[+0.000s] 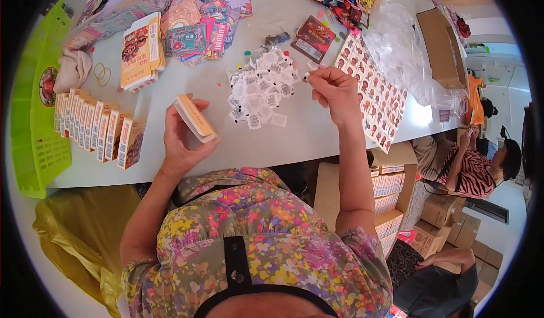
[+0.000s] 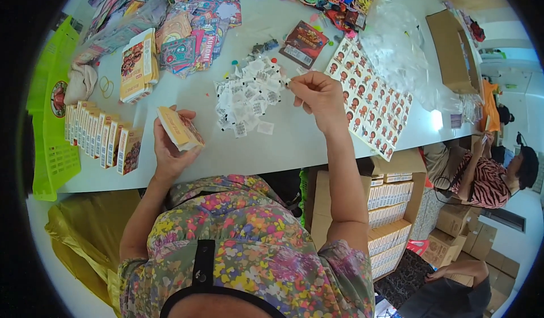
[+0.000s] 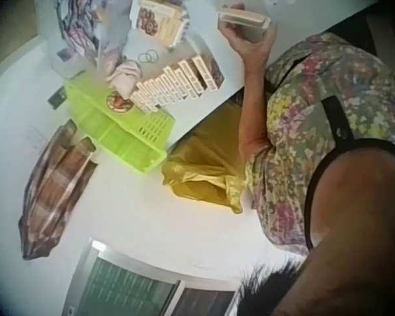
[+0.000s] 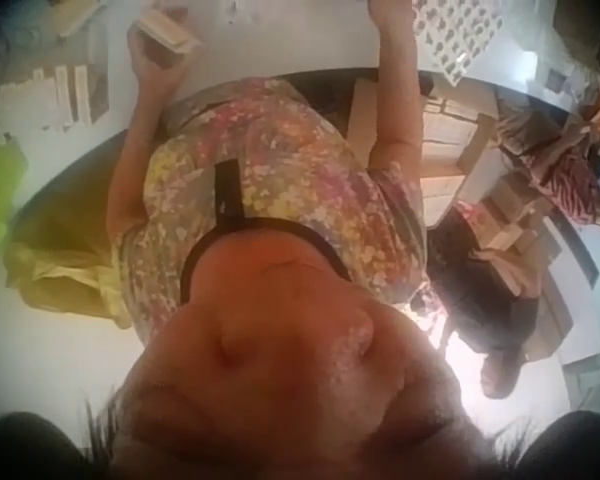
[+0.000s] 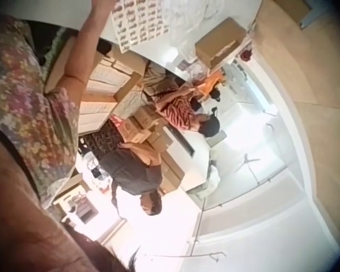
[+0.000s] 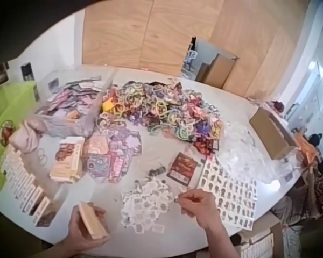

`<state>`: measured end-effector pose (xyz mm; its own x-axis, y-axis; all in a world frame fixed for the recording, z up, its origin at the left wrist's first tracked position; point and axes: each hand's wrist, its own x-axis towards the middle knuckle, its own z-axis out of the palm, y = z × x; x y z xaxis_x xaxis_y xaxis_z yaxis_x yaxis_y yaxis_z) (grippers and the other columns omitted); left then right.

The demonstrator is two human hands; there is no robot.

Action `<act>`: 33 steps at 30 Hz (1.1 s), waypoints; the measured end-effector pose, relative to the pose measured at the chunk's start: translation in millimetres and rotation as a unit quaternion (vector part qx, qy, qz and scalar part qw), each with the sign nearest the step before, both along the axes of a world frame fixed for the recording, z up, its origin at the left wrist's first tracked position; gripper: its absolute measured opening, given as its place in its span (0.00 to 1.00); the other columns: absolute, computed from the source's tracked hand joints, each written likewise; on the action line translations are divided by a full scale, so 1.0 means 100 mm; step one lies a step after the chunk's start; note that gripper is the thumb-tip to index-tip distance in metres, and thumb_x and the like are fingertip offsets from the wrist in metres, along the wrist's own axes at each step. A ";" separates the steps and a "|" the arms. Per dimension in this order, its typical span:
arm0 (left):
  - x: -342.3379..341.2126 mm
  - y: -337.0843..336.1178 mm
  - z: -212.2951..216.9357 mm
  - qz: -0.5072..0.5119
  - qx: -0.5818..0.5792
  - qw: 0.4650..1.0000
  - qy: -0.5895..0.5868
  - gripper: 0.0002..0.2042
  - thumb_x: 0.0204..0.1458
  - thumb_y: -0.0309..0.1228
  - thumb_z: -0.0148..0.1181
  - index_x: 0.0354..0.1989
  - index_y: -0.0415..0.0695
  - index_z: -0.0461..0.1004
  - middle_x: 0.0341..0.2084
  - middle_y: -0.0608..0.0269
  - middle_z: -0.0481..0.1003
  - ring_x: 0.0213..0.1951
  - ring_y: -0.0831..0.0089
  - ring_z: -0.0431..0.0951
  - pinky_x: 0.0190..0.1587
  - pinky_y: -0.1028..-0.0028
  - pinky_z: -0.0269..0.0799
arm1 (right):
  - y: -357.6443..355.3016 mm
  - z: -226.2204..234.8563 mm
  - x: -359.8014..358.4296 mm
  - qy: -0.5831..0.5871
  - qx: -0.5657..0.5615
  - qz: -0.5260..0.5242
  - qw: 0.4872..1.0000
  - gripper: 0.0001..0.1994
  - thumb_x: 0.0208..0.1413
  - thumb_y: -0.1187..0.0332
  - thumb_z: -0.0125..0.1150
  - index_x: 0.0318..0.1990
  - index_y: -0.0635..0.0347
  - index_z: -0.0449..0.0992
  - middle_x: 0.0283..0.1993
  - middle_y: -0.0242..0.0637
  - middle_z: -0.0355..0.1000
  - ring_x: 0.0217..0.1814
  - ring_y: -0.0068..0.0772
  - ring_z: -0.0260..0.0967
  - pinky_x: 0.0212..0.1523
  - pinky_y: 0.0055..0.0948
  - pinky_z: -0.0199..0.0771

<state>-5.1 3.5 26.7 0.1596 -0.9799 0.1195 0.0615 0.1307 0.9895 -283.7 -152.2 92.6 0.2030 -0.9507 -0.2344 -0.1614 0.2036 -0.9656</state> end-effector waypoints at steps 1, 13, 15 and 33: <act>-0.01 0.00 0.01 -0.009 0.000 1.000 0.001 0.42 0.35 0.24 0.72 0.60 0.40 0.53 0.51 0.57 0.67 0.56 0.67 0.66 0.65 0.63 0.53 | -0.04 -0.02 0.01 0.001 -0.003 0.001 1.000 0.04 0.54 0.75 0.62 0.28 0.62 0.74 0.27 0.32 0.75 0.17 0.12 0.60 0.15 0.12 0.53; 0.00 0.03 -0.07 -0.061 -0.001 0.997 -0.047 0.45 0.34 0.23 0.71 0.63 0.38 0.48 0.51 0.53 0.65 0.51 0.70 0.65 0.56 0.68 0.62 | -1.55 -0.37 0.14 0.059 -0.180 -0.021 0.982 0.08 0.53 0.79 0.54 0.39 0.67 0.79 0.26 0.35 0.74 0.19 0.22 0.68 0.20 0.22 0.65; -0.03 0.02 -0.02 -0.056 0.009 0.998 -0.030 0.46 0.34 0.24 0.71 0.63 0.38 0.49 0.50 0.54 0.65 0.50 0.69 0.65 0.58 0.67 0.59 | -1.86 -0.35 0.08 0.237 -0.438 -0.082 0.863 0.09 0.51 0.73 0.60 0.39 0.67 0.79 0.29 0.46 0.75 0.24 0.38 0.72 0.28 0.31 0.72; 0.00 0.02 -0.01 -0.039 0.046 0.998 -0.014 0.43 0.32 0.27 0.72 0.60 0.38 0.54 0.49 0.55 0.68 0.54 0.66 0.67 0.65 0.62 0.51 | -1.89 -0.13 -0.11 -0.176 -0.028 -0.076 0.981 0.05 0.55 0.72 0.61 0.34 0.65 0.76 0.27 0.37 0.75 0.23 0.25 0.72 0.16 0.18 0.63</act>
<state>-4.9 5.6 25.4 0.0807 -0.9963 0.0310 0.0393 0.0343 0.9986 -294.8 -340.8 79.8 0.1178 -0.9856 -0.1213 0.2125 0.1444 -0.9664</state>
